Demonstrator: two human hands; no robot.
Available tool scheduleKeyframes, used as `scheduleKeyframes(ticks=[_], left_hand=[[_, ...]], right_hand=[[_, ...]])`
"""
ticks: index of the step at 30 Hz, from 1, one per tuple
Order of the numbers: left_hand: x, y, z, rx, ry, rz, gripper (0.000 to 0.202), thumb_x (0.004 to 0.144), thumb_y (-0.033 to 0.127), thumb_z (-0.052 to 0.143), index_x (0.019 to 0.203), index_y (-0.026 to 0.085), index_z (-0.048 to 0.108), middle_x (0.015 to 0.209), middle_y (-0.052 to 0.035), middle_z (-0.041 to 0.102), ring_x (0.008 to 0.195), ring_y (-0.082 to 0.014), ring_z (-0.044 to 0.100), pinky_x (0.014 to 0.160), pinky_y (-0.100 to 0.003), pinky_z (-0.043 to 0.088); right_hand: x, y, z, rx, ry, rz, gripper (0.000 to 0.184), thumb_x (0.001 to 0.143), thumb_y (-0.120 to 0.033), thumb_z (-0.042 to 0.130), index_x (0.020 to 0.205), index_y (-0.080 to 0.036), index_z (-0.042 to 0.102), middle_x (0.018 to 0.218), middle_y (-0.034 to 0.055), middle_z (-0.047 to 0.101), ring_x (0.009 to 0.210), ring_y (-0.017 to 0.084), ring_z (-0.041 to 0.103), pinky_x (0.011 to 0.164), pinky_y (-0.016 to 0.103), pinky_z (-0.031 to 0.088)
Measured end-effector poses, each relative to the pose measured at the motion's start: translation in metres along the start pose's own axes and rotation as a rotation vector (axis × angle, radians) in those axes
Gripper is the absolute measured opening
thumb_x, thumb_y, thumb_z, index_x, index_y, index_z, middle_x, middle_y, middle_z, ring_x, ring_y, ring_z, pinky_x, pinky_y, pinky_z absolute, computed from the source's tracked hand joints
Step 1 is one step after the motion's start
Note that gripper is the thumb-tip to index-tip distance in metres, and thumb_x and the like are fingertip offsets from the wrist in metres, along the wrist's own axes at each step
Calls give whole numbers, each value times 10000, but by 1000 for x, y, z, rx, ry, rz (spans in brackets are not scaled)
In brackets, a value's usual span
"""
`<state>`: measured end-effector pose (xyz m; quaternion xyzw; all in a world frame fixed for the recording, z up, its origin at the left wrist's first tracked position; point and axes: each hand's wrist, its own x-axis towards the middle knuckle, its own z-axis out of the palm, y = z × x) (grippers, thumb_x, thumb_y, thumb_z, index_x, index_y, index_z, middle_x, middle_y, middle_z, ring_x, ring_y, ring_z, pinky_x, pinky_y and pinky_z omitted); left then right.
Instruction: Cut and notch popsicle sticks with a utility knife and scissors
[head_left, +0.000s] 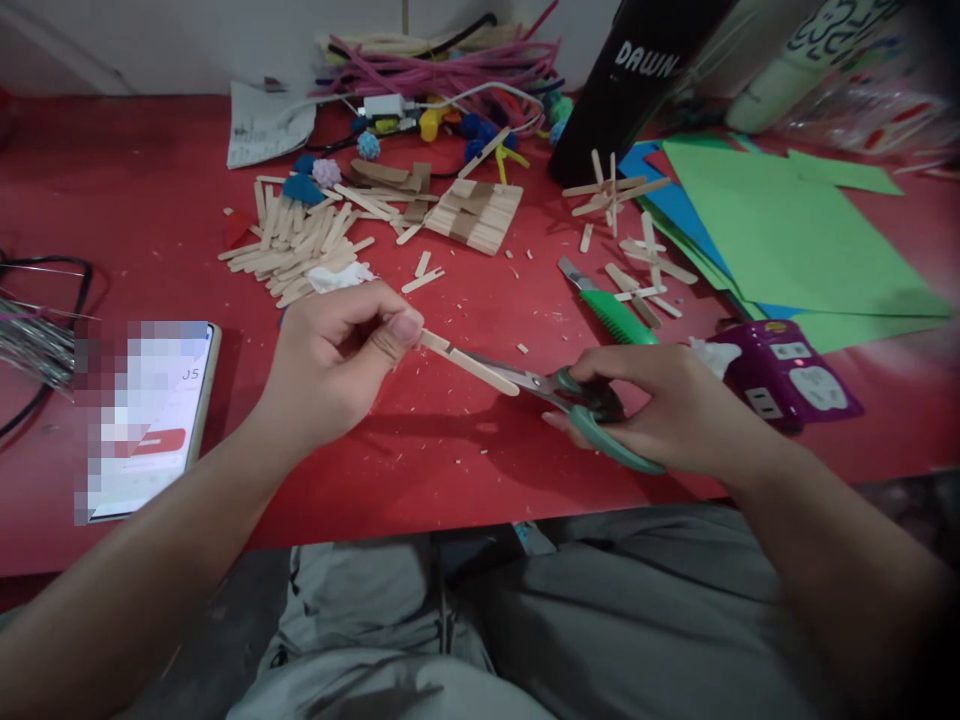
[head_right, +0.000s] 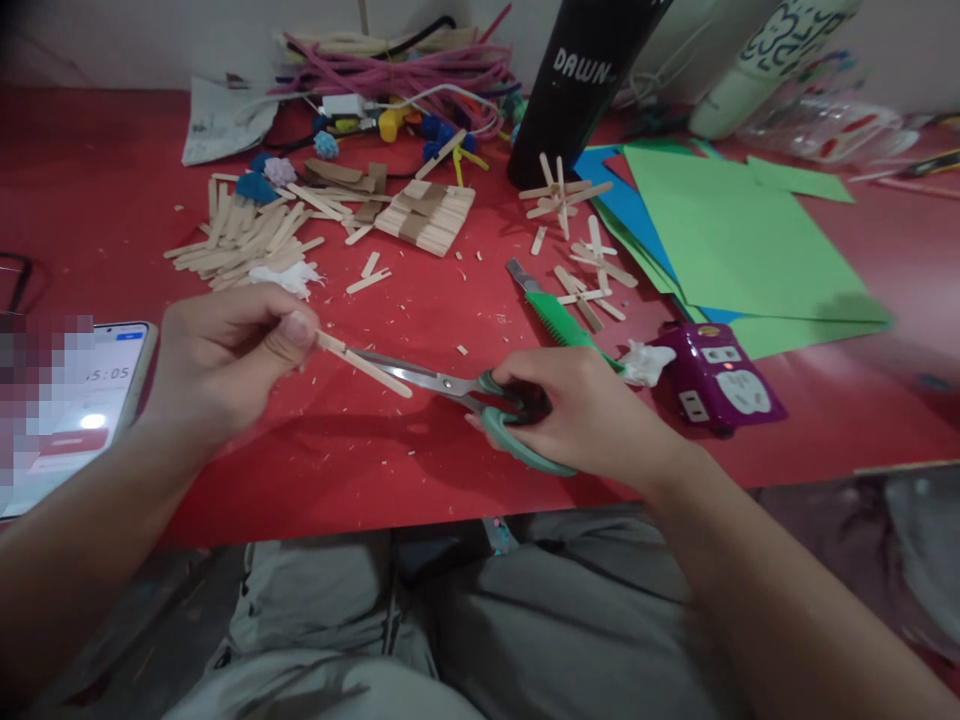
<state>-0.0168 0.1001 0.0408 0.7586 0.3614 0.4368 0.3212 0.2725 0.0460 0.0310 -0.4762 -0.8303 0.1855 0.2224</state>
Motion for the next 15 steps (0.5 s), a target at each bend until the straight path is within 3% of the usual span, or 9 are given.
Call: scheduleKeyframes(ticks=[9, 15], left_hand=[[-2, 3, 0, 15, -6, -10, 278, 932, 319, 633, 672, 227, 601, 566, 24, 482, 531, -128, 396, 494, -308, 289], [-1, 1, -2, -43, -83, -28, 283, 937, 323, 620, 668, 239, 598, 558, 10, 490, 518, -131, 391, 474, -307, 291]], right_hand=[[2, -2, -2, 10, -61, 43, 223, 885, -390, 654, 757, -245, 542, 645, 25, 617, 545, 149, 473, 523, 341, 441], [0, 2, 0, -13, -67, 54, 168, 882, -358, 653, 778, -237, 599, 660, 34, 647, 544, 154, 499, 530, 339, 439]])
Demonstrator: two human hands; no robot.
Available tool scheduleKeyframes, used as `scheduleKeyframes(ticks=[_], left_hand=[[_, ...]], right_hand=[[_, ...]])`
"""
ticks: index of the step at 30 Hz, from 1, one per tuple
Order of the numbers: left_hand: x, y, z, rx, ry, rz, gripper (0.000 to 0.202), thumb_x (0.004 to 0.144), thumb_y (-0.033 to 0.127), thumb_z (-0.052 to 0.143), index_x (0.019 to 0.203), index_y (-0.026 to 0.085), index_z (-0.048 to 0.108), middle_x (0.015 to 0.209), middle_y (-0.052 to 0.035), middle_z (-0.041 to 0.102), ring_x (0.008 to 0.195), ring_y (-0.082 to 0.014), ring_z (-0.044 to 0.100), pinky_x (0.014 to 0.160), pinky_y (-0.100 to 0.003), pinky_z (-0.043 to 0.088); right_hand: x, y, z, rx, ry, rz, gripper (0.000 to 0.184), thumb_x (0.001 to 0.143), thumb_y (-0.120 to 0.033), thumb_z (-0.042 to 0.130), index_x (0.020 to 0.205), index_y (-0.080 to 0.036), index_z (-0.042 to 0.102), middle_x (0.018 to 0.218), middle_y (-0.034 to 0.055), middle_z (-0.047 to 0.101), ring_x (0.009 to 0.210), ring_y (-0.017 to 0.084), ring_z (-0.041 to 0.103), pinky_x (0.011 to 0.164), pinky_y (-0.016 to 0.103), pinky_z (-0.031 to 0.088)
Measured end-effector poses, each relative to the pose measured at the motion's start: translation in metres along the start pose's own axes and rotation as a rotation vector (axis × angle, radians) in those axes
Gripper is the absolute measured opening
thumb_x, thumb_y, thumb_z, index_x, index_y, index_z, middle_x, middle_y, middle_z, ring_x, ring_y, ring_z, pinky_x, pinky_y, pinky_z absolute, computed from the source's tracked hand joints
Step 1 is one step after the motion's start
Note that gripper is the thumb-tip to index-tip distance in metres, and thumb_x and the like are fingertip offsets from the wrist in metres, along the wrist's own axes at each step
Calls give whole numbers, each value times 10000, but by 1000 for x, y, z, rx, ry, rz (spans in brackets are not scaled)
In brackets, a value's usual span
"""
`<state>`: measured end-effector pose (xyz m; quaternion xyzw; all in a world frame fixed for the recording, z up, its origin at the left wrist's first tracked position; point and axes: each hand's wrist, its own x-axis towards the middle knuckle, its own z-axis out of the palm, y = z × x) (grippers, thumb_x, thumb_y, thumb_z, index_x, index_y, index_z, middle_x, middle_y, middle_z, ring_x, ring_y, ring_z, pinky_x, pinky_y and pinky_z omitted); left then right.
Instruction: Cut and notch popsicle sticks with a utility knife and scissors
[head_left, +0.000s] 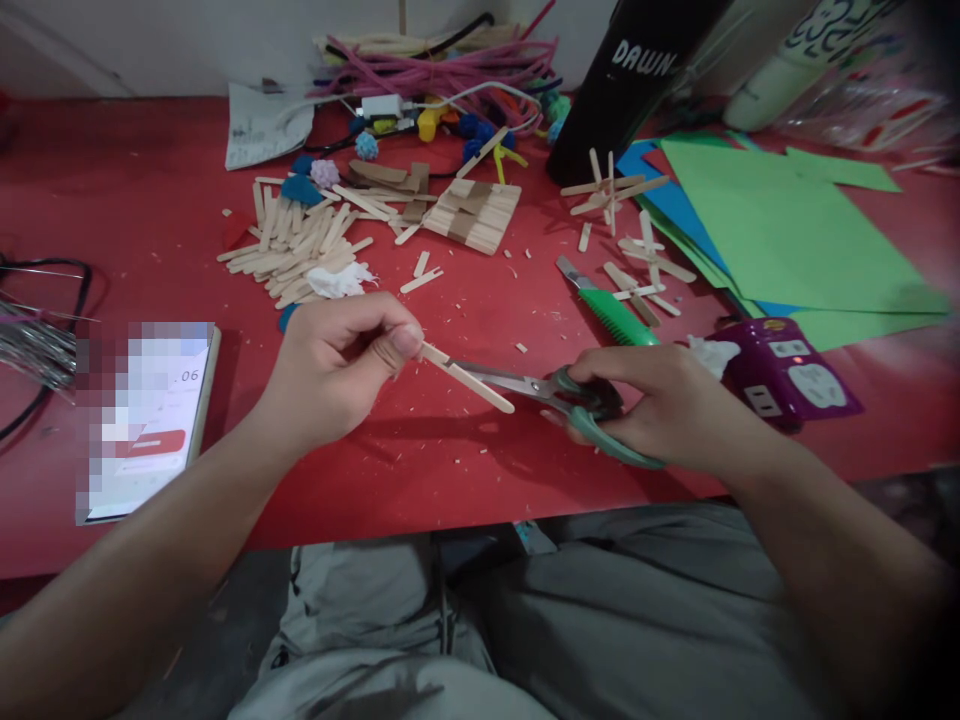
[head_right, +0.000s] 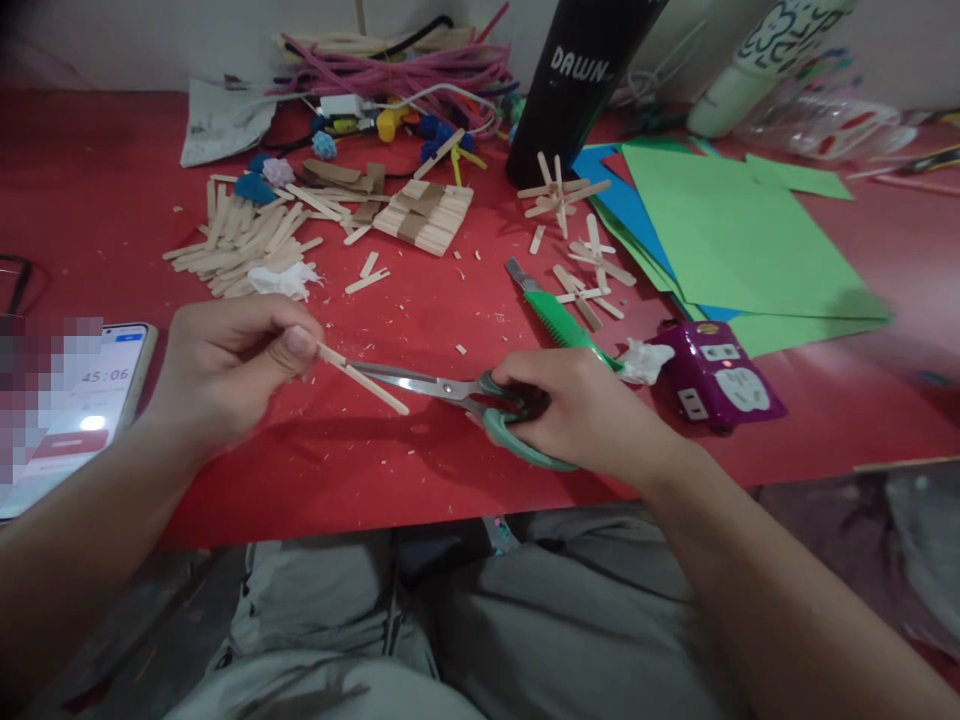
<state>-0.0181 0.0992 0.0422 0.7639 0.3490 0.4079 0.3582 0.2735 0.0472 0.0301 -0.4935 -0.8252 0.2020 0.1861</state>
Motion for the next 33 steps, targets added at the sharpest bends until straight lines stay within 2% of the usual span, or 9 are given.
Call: scheduleKeyframes(ticks=[7, 13, 19, 22, 25, 33], left_hand=[[1, -2, 0, -49, -41, -1, 307, 944, 356, 618, 665, 233, 589, 576, -2, 510, 527, -133, 404, 473, -294, 305], [2, -4, -1, -58, -79, -6, 323, 931, 387, 632, 650, 236, 586, 561, -4, 500, 509, -133, 393, 458, -295, 294], [0, 0, 0, -17, -22, -1, 276, 938, 328, 624, 677, 243, 603, 581, -1, 529, 538, -138, 424, 492, -303, 329], [-2, 2, 1, 16, 18, 18, 255, 935, 301, 621, 687, 244, 602, 597, 0, 543, 556, -142, 440, 509, -307, 345], [-3, 4, 1, 41, 26, 14, 247, 932, 281, 615, 689, 244, 593, 602, 1, 540, 564, -145, 443, 520, -310, 353], [-5, 5, 2, 83, 50, 54, 242, 947, 256, 607, 707, 229, 582, 612, 16, 522, 563, -131, 440, 537, -310, 343]], right_hand=[[1, 1, 0, -11, 36, -53, 133, 868, -297, 629, 761, -226, 594, 635, 18, 623, 529, 134, 477, 511, 306, 410], [1, 0, -1, -1, 0, -30, 123, 864, -308, 615, 765, -235, 619, 642, 19, 636, 535, 137, 493, 517, 300, 421], [0, 2, 1, 24, 22, -23, 177, 890, -341, 632, 750, -240, 595, 676, 35, 665, 551, 151, 504, 537, 322, 428], [0, 0, 2, 47, 27, -14, 197, 894, -351, 636, 745, -242, 564, 644, 30, 625, 539, 148, 473, 519, 324, 410], [2, -1, 1, 53, 25, -3, 199, 885, -343, 641, 746, -242, 539, 617, 16, 585, 530, 140, 431, 503, 318, 395], [2, -5, -2, 85, 15, 36, 220, 874, -369, 656, 741, -242, 538, 629, 16, 583, 538, 144, 447, 497, 320, 420]])
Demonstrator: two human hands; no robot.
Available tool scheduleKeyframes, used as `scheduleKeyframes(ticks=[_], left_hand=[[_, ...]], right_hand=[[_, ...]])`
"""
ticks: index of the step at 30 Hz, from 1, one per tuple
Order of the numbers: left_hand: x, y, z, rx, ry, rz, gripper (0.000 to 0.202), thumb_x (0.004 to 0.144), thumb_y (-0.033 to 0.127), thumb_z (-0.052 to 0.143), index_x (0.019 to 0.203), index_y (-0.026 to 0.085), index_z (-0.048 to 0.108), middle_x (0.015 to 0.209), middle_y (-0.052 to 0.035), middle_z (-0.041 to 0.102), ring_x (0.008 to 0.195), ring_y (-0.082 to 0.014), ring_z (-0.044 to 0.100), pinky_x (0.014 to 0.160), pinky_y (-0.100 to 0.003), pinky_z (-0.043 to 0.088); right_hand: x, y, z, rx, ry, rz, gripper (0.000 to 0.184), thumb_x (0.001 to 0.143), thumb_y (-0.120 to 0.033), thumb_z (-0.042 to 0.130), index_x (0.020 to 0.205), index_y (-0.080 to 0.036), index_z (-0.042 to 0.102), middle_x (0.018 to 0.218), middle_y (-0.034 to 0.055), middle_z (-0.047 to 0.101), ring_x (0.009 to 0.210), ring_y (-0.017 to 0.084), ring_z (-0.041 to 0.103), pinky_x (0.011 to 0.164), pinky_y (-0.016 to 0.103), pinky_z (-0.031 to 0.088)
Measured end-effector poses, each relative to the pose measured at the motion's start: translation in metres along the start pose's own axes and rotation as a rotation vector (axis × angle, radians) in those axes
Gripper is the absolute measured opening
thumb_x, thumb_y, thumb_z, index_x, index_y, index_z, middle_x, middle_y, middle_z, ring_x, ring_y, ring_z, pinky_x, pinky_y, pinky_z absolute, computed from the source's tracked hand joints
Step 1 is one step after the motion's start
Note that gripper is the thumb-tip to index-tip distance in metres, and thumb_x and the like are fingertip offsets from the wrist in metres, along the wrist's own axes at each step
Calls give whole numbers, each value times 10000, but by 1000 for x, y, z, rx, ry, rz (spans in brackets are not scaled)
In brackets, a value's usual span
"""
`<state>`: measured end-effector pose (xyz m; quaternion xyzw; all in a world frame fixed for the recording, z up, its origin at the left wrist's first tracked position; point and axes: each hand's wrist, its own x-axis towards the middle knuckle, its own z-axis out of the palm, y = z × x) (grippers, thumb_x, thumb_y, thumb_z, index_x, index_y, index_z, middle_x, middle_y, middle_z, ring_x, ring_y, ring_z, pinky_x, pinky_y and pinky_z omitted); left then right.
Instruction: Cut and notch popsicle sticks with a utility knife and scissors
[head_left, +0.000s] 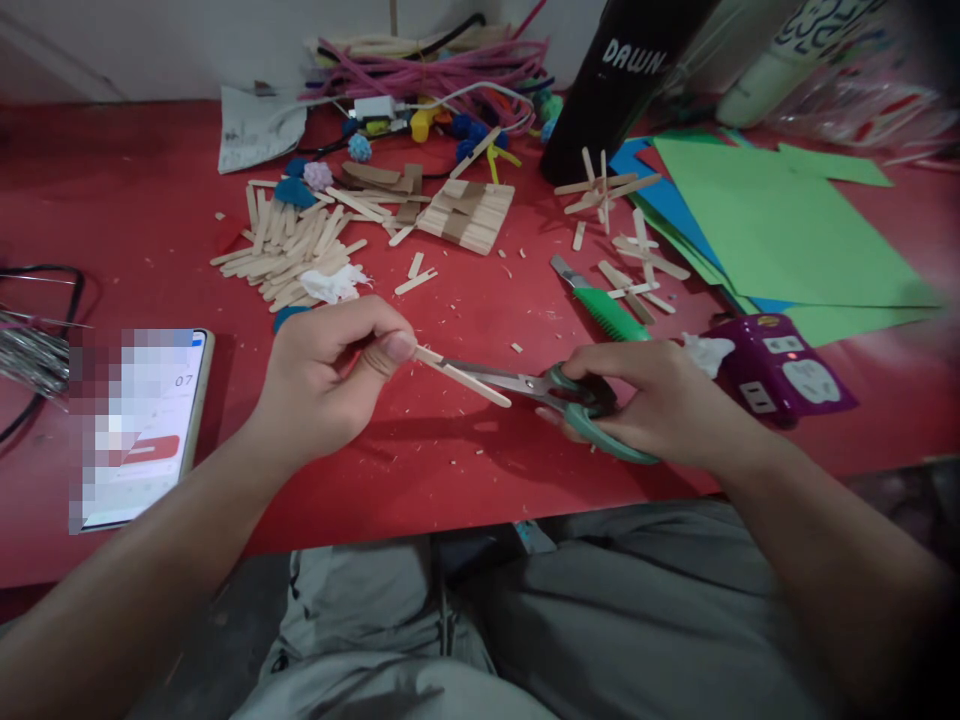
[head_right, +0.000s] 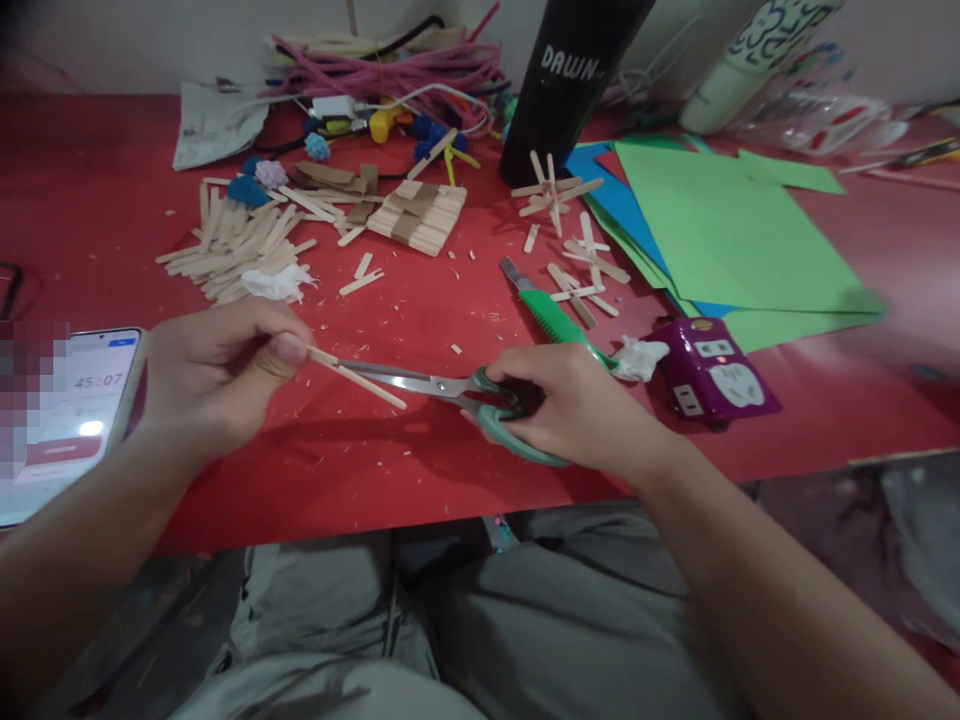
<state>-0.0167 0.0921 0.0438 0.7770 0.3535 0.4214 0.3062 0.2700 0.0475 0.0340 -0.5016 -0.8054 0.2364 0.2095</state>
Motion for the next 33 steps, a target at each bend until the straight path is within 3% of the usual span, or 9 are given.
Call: scheduleKeyframes(ticks=[5, 12, 16, 23, 33], left_hand=[[1, -4, 2, 2, 9, 4, 258, 958, 292, 603, 708, 226, 590, 580, 18, 496, 535, -131, 416, 492, -306, 320], [0, -3, 3, 25, 18, 41, 229, 948, 213, 598, 719, 212, 601, 598, 21, 528, 550, -118, 442, 514, -291, 334], [0, -5, 2, 0, 2, 68, 230, 947, 220, 601, 716, 224, 591, 606, 20, 540, 553, -122, 451, 522, -293, 347], [5, -7, -1, -94, -73, 21, 286, 949, 291, 601, 673, 226, 570, 592, 4, 541, 541, -132, 448, 496, -294, 350], [10, -7, -3, -241, -219, -142, 345, 936, 402, 623, 649, 223, 554, 579, 12, 468, 500, -121, 332, 482, -299, 290]], right_hand=[[1, -2, -3, -3, 2, -18, 233, 861, -415, 679, 749, -247, 563, 666, 27, 624, 545, 156, 495, 516, 334, 450], [0, 2, 1, 14, 16, -57, 150, 855, -321, 660, 776, -236, 565, 637, 6, 592, 524, 137, 479, 497, 307, 407], [0, 3, 3, -18, 18, -32, 193, 882, -358, 644, 753, -238, 566, 617, 9, 576, 527, 140, 448, 501, 308, 396], [0, 5, 4, -69, 29, -69, 187, 885, -327, 631, 733, -230, 581, 617, 8, 570, 522, 132, 427, 517, 309, 396], [-1, 11, 4, -105, 53, -181, 122, 874, -264, 636, 768, -220, 594, 625, -2, 596, 529, 122, 471, 517, 262, 412]])
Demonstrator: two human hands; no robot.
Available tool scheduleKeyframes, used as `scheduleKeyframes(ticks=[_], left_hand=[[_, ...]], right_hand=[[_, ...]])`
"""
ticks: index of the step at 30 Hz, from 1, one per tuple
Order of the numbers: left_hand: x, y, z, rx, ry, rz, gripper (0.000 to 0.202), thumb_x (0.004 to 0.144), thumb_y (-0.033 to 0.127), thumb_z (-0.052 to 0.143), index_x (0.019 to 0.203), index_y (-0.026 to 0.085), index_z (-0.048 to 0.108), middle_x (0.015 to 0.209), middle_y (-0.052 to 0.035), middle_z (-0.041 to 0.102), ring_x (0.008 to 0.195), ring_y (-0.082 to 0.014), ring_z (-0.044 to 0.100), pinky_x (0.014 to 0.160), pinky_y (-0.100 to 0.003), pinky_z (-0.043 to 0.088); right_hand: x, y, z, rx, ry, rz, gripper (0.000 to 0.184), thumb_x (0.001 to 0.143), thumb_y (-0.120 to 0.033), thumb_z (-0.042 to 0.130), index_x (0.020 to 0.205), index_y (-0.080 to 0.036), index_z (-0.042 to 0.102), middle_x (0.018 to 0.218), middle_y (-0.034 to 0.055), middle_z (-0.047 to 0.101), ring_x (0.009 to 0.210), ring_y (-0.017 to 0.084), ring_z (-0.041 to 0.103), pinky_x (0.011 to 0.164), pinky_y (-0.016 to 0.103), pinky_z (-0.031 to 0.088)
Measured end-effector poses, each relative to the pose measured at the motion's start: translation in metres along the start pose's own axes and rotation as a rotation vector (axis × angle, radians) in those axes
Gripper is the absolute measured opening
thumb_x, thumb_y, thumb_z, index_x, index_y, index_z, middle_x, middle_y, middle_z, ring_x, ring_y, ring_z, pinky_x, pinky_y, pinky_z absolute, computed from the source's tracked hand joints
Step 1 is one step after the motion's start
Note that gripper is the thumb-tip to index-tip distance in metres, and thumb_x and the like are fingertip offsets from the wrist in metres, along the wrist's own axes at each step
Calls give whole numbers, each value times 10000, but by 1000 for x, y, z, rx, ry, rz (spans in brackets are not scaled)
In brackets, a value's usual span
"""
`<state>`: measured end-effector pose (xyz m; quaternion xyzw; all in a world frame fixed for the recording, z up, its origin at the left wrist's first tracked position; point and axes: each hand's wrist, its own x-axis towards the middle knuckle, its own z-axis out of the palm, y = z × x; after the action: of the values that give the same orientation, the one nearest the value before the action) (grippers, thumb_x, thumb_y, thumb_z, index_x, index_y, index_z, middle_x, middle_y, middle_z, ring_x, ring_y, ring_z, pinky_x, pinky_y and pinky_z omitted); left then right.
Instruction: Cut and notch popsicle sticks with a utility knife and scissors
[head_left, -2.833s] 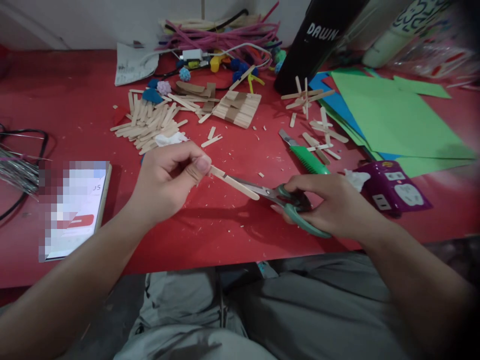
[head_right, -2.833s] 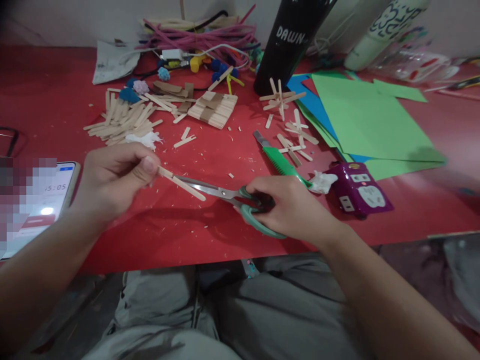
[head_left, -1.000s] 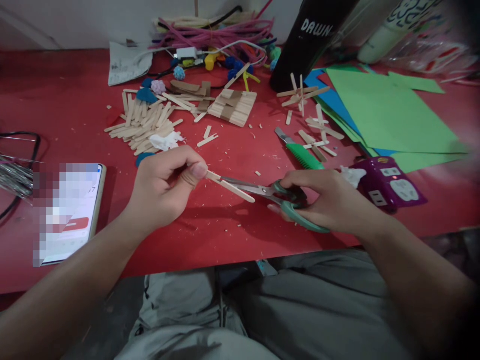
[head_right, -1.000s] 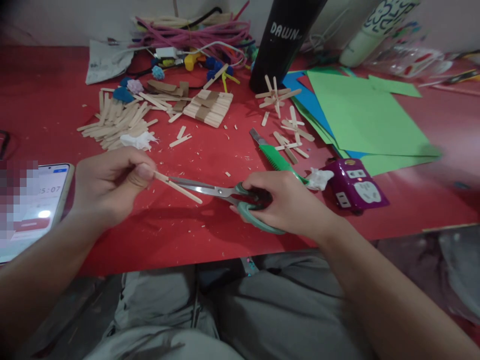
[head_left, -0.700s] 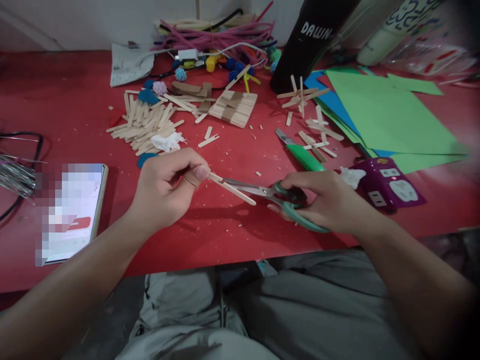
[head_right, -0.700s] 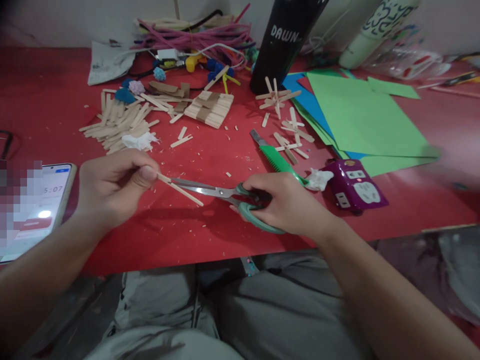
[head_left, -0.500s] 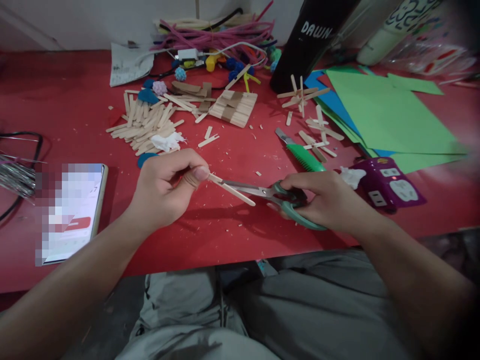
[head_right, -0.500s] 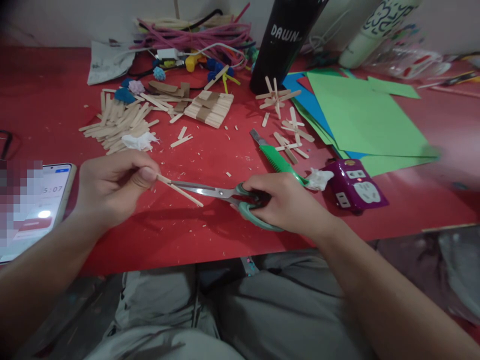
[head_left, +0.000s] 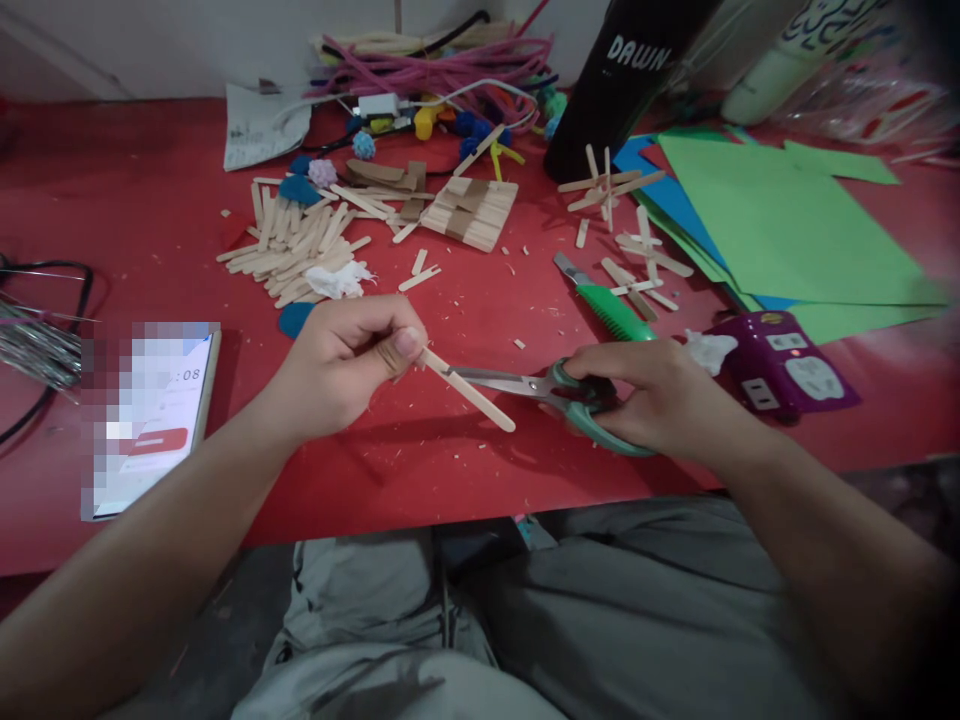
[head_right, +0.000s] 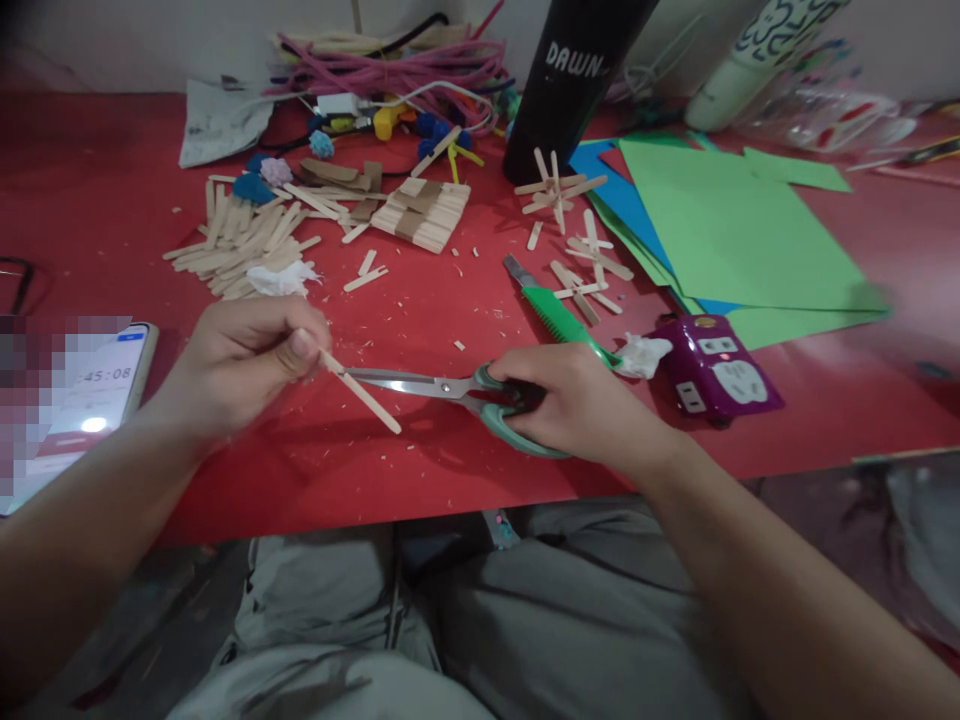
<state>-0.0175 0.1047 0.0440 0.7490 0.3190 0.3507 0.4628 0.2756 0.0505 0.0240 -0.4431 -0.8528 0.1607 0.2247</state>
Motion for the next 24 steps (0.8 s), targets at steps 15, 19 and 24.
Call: scheduleKeyframes(ticks=[15, 19, 24], left_hand=[[2, -5, 5, -395, -205, -217, 485, 840, 585, 727, 624, 188, 553, 589, 12, 471, 527, -104, 336, 500, -284, 242], [3, -7, 6, -510, -283, -271, 491, 828, 581, 742, 618, 181, 550, 580, 21, 441, 539, -106, 355, 515, -279, 260], [4, -8, 6, -553, -277, -274, 498, 821, 574, 750, 605, 179, 537, 575, 21, 444, 530, -102, 356, 504, -276, 265]], right_hand=[[1, 8, 3, 46, 31, -139, 76, 835, -144, 630, 864, -212, 613, 738, 27, 687, 610, 125, 588, 599, 241, 472], [2, 10, 8, 108, 42, -156, 103, 830, -174, 651, 884, -248, 603, 749, 9, 677, 620, 141, 598, 590, 265, 476], [5, 7, 7, 125, 21, -113, 129, 818, -165, 656, 885, -261, 601, 776, 17, 696, 658, 165, 633, 620, 290, 497]])
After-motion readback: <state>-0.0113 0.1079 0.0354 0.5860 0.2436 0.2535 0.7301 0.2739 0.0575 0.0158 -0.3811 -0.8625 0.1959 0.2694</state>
